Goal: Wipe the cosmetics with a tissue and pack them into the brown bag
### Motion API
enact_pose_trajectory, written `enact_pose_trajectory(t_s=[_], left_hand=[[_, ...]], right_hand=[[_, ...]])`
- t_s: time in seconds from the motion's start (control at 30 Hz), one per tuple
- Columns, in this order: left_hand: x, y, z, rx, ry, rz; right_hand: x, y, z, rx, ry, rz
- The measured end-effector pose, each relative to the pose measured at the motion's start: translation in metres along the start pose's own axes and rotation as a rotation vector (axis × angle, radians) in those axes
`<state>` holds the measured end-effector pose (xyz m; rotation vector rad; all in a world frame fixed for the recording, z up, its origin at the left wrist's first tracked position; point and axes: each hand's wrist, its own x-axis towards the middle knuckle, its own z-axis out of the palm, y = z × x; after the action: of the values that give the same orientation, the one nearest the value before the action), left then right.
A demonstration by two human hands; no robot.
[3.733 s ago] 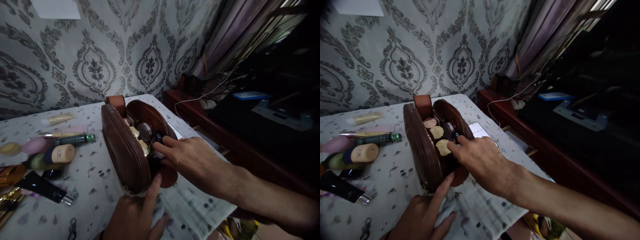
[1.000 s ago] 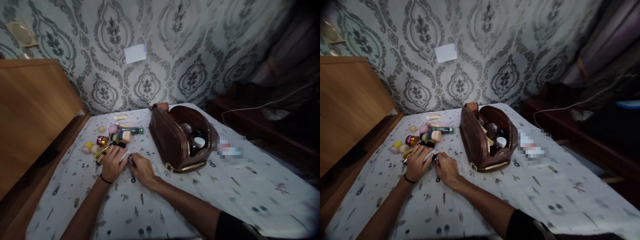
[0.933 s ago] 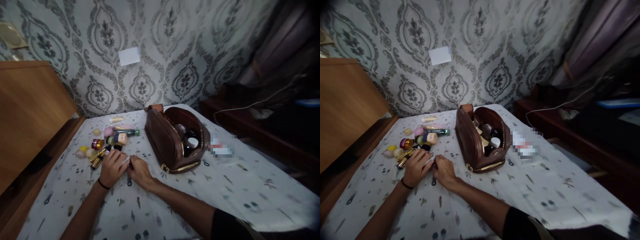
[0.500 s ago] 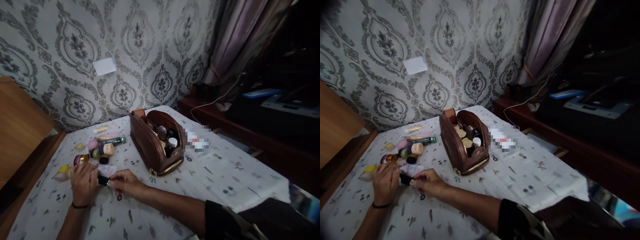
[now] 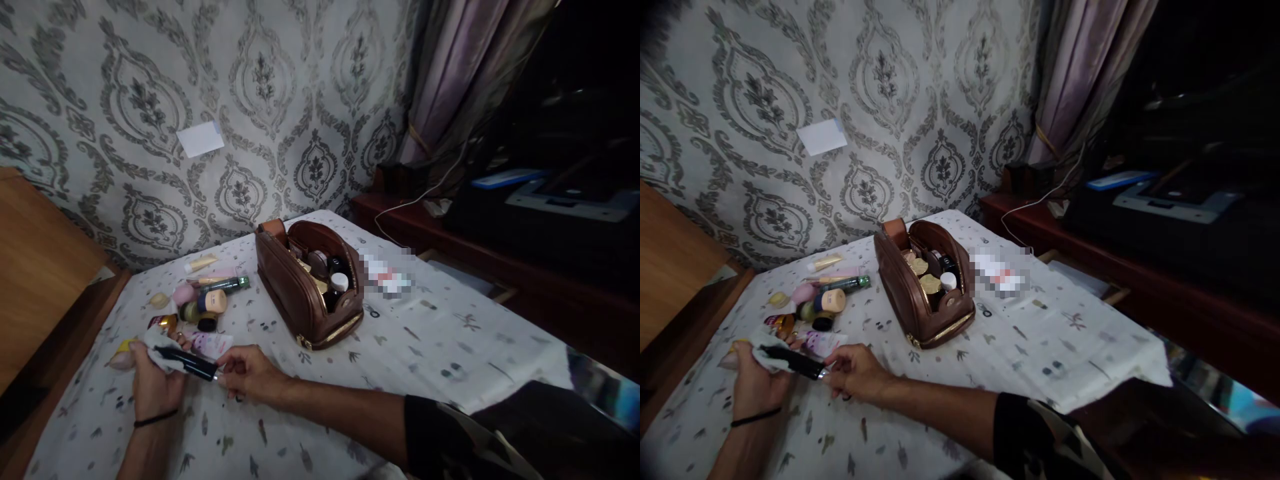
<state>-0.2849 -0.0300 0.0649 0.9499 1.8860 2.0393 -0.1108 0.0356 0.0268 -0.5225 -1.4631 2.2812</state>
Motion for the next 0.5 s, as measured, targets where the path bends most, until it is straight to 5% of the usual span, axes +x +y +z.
enact_pose_trajectory(t_s=[0.2,0.5], left_hand=[[0.001,0.003,0.014,-0.597,-0.062,-0.344],[-0.026,0.019,0.038,-0.725,-0.129,-0.43]], right_hand=[[-0.003,0.001,0.0,-0.159,-0.004,-0.094],[0.001,0.002,0.002,-0.12,0.016,-0.117]])
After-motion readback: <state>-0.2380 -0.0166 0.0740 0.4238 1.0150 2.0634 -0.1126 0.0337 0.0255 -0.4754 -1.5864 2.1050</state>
